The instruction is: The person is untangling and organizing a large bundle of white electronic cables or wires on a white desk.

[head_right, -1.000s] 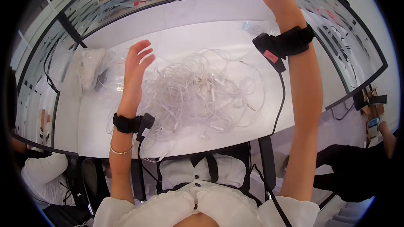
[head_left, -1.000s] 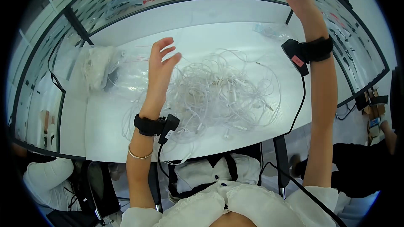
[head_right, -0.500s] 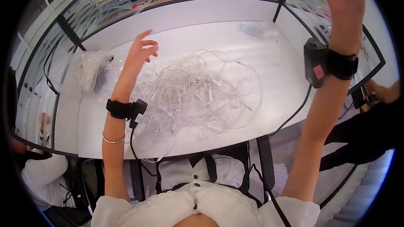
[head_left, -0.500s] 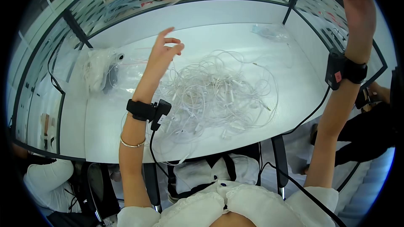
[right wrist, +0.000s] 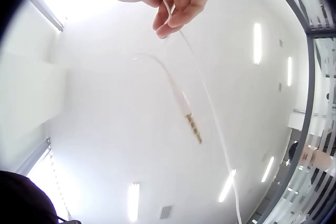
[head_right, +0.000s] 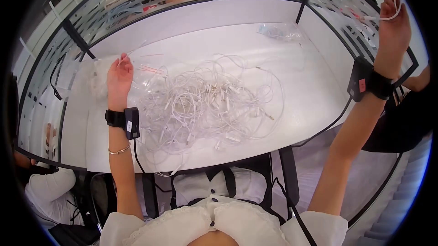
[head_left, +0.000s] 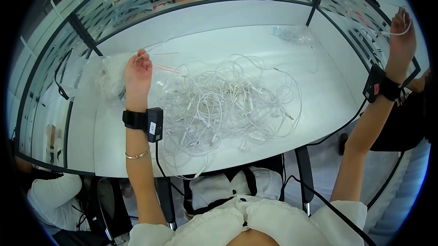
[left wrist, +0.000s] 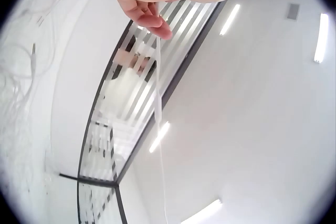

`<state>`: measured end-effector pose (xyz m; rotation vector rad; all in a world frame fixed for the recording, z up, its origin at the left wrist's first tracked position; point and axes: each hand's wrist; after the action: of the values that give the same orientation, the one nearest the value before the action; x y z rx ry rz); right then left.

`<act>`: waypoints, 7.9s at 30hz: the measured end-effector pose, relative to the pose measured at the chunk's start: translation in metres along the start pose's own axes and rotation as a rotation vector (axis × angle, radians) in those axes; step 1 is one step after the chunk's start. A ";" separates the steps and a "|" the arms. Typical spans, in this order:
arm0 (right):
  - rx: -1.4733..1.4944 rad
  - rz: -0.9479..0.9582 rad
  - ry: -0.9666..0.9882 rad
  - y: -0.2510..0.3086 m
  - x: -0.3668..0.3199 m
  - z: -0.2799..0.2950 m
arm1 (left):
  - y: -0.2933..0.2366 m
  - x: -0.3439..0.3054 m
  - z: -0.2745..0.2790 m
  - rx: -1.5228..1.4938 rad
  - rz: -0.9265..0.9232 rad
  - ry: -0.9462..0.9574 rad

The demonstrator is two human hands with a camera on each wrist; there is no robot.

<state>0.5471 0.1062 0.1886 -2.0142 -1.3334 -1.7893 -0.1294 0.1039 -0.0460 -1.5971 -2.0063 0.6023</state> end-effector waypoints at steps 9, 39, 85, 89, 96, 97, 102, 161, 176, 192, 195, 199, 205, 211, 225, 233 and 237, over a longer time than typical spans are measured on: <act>-1.119 -0.561 -0.144 -0.122 -0.043 -0.039 | -0.020 0.005 -0.024 0.259 -0.092 0.018; -0.408 -0.630 -0.048 -0.265 -0.084 -0.102 | -0.145 -0.070 0.004 1.740 -0.927 -0.562; -0.564 -1.182 0.253 -0.313 -0.138 -0.073 | -0.284 0.052 -0.120 1.160 -0.806 -0.079; -0.555 -1.248 0.269 -0.317 -0.145 -0.067 | -0.316 0.097 -0.164 1.095 -0.728 -0.072; -0.502 -1.291 0.100 -0.314 -0.145 -0.060 | -0.272 0.067 -0.255 2.302 -1.274 0.314; -0.479 -1.291 0.085 -0.315 -0.147 -0.058 | -0.261 0.072 -0.257 2.115 -1.196 0.221; -0.394 -1.257 0.036 -0.317 -0.150 -0.050 | -0.271 0.103 -0.270 2.304 -1.163 0.238; -0.331 -1.174 -0.090 -0.317 -0.162 -0.047 | -0.256 0.407 -0.163 1.463 0.182 0.026; -0.374 -1.180 -0.085 -0.316 -0.160 -0.050 | -0.241 0.395 -0.145 1.964 -0.427 0.201; -0.398 -1.168 -0.062 -0.320 -0.163 -0.046 | -0.201 0.303 -0.172 1.863 -1.009 0.047; -0.407 -1.194 -0.060 -0.319 -0.159 -0.048 | -0.192 0.266 -0.184 1.792 -1.165 0.090; -0.479 -1.150 -0.028 -0.312 -0.147 -0.060 | -0.162 0.188 -0.199 1.822 -1.057 0.314; -0.702 -1.002 0.027 -0.286 -0.116 -0.083 | -0.054 0.008 -0.185 1.884 -0.533 0.677; -0.877 -0.845 0.227 -0.273 -0.084 -0.114 | 0.009 -0.033 -0.160 1.680 -0.107 0.731; -0.849 -0.503 0.132 -0.213 -0.048 -0.163 | 0.086 -0.021 -0.131 1.213 0.082 0.806; -0.866 -0.775 0.262 -0.228 -0.083 -0.136 | 0.006 -0.033 -0.117 0.916 -0.204 0.571; -0.767 -0.824 0.325 -0.253 -0.102 -0.146 | -0.017 -0.055 -0.117 0.896 -0.123 0.411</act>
<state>0.2792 0.1157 0.0336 -1.3091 -1.6585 -3.2225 -0.0581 0.0502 0.0493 -0.9341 -1.2323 0.8717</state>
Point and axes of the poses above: each hand's wrist, its own x-axis towards the middle knuckle, its own z-axis out of the back of the hand, y = z × x, and after that the axes turned 5 degrees about x, right-handed
